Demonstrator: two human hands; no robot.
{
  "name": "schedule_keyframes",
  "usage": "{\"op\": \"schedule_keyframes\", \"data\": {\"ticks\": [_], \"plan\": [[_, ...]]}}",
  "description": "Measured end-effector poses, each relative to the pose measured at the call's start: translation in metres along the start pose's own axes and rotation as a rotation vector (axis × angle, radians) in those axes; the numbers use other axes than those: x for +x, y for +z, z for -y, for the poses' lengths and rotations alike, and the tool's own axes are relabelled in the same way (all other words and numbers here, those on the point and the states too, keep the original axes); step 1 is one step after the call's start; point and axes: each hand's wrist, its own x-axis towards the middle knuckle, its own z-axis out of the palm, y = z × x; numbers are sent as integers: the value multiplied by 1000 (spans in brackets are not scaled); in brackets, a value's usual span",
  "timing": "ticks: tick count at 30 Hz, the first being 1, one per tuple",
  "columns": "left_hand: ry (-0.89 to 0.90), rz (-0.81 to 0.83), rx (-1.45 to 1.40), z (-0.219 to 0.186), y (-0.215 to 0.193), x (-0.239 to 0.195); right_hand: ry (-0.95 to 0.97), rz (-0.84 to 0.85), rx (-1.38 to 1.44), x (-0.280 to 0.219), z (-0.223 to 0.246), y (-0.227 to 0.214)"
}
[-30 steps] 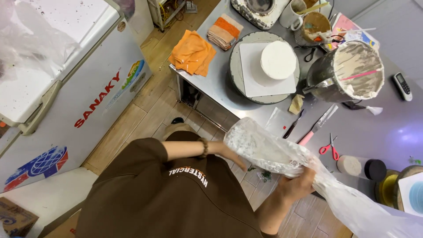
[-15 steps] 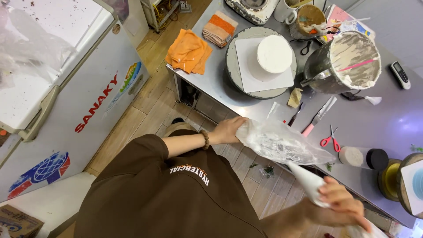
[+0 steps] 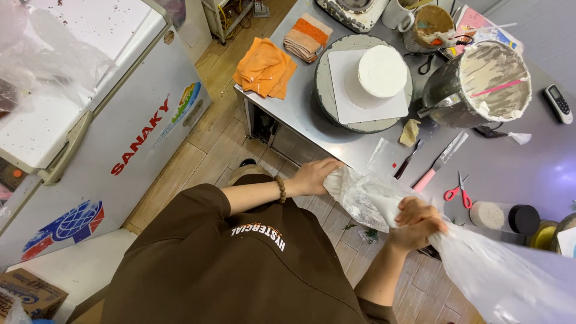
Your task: The recorder is preparing piping bags by filling them with icing or cream retrieved from a freezer and then cleaning the exterior of the bags with a towel.
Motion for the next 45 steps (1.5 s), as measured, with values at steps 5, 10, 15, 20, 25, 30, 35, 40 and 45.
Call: {"op": "schedule_keyframes", "data": {"ticks": [5,10,15,20,25,30,35,40,45], "plan": [[0,19,-30,3,3,0,59,-3,-114,-3,-8,4],[-9,3,-33,5,-2,1,38,50,252,28,41,-46],[-26,9,-44,12,-5,0,-7,100,299,35,135,-62],[-30,-9,-65,8,-13,-1,-200,-116,532,49,145,3],[-25,25,-81,8,-10,0,1,-116,552,19,65,-51],[-26,46,-66,6,-8,-3,9,-49,440,17,12,-7],[-20,44,-43,10,-6,-4,167,-189,230,7,-7,8],[-18,55,-56,2,-18,-6,196,-96,119,7,-10,-4],[-21,122,-102,-6,-30,-6,80,164,105,57,94,26]]}}
